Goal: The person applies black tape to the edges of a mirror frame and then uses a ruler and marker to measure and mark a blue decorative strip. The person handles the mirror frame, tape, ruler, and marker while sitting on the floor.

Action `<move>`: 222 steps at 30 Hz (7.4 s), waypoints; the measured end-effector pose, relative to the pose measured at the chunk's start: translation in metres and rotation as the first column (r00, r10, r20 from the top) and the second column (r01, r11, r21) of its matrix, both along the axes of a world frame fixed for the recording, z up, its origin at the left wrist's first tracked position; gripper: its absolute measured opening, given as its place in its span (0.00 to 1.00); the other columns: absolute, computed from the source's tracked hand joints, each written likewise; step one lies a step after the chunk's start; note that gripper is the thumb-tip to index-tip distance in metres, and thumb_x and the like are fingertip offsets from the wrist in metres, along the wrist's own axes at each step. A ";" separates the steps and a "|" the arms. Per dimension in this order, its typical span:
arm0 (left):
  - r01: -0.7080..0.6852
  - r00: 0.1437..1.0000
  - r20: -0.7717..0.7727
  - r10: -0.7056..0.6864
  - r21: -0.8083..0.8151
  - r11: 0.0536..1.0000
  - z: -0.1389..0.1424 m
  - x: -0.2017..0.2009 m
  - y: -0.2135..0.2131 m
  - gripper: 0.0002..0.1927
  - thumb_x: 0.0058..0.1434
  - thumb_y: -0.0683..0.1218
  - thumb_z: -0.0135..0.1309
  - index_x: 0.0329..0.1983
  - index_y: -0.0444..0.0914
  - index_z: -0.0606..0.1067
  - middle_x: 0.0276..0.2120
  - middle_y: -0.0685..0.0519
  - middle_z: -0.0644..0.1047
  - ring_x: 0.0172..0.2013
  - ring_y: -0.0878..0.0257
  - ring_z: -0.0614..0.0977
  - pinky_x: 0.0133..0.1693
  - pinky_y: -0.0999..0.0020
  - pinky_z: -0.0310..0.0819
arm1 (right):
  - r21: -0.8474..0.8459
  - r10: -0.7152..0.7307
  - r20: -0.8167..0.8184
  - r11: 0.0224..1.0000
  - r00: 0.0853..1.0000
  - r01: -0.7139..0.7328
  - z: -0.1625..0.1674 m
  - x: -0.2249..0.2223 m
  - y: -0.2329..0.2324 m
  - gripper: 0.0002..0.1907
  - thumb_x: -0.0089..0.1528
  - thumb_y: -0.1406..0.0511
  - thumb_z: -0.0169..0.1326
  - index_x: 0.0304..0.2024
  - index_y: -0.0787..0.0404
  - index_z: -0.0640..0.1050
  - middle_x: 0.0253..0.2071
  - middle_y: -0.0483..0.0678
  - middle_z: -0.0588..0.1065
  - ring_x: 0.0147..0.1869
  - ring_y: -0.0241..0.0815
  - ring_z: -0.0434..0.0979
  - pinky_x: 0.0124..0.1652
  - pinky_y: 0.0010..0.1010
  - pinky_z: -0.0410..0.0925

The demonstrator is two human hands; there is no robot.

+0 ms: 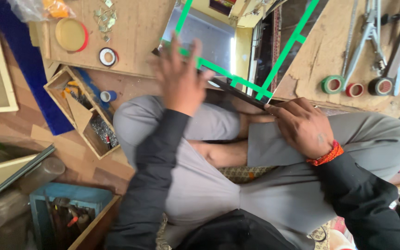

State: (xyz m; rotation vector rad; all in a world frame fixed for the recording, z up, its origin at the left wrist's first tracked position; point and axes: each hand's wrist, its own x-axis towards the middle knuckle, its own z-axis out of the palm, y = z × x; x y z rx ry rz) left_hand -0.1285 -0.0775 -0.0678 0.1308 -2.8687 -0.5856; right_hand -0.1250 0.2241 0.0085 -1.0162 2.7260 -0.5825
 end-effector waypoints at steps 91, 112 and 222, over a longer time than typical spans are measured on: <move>0.373 0.917 -0.081 -0.390 0.517 0.771 -0.014 0.018 -0.143 0.41 0.61 0.30 0.46 0.77 0.48 0.58 0.68 0.47 0.70 0.62 0.47 0.75 0.58 0.57 0.72 | -0.138 0.305 -0.182 0.933 0.935 -0.331 -0.039 -0.054 -0.243 0.15 0.48 0.62 0.71 0.30 0.57 0.76 0.39 0.50 0.71 0.46 0.55 0.69 0.45 0.45 0.66; 0.085 0.924 -0.368 0.103 0.460 0.884 -0.010 0.018 -0.158 0.40 0.61 0.32 0.47 0.76 0.49 0.57 0.58 0.49 0.74 0.56 0.50 0.80 0.53 0.60 0.77 | -0.077 0.274 -0.250 0.950 0.929 -0.301 -0.054 -0.032 -0.281 0.10 0.59 0.59 0.63 0.39 0.53 0.78 0.35 0.48 0.72 0.43 0.51 0.73 0.41 0.44 0.64; -0.140 0.989 0.025 0.147 0.485 0.863 -0.007 0.021 -0.076 0.19 0.53 0.39 0.68 0.47 0.40 0.78 0.38 0.53 0.80 0.31 0.61 0.82 0.37 0.65 0.76 | -0.050 0.404 0.906 -0.194 0.127 0.980 -0.112 0.059 -0.118 0.13 0.63 0.65 0.52 0.47 0.64 0.69 0.52 0.60 0.78 0.61 0.58 0.77 0.59 0.44 0.71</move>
